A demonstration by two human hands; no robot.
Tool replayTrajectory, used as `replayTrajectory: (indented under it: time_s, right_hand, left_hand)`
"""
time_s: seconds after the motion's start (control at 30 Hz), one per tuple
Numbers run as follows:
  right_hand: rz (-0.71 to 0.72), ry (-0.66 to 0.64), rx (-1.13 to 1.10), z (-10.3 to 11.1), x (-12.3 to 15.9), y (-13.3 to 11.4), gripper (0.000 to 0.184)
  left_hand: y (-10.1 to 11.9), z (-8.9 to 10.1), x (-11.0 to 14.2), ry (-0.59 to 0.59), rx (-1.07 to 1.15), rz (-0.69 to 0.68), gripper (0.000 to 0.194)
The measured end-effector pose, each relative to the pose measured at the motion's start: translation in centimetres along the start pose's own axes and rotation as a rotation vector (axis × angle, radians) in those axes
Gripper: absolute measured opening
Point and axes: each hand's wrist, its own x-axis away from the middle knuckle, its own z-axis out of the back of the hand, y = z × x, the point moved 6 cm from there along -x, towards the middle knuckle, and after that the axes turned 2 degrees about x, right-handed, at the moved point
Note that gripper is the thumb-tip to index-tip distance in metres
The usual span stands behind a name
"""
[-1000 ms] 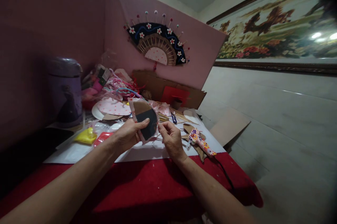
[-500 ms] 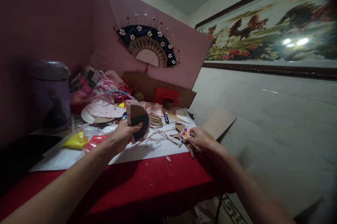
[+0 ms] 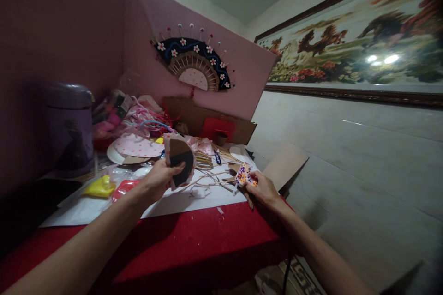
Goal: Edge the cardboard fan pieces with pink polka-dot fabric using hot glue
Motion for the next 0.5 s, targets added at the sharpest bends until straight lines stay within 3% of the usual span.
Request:
replayTrajectory:
  time_s: [0.2, 0.37, 0.5]
  right_hand:
    - [-0.072, 0.081, -0.155, 1.1, 0.0, 0.4, 0.041]
    - [-0.158, 0.046, -0.526, 0.8, -0.2, 1.1, 0.039]
    - [-0.158, 0.041, -0.485, 0.7, -0.3, 1.2, 0.035]
  left_hand:
    - [0.3, -0.2, 0.3, 0.017, -0.009, -0.006, 0.023]
    - [0.4, -0.3, 0.5, 0.001, -0.002, -0.001, 0.020]
    - [0.3, -0.3, 0.5, -0.019, -0.019, -0.006, 0.020]
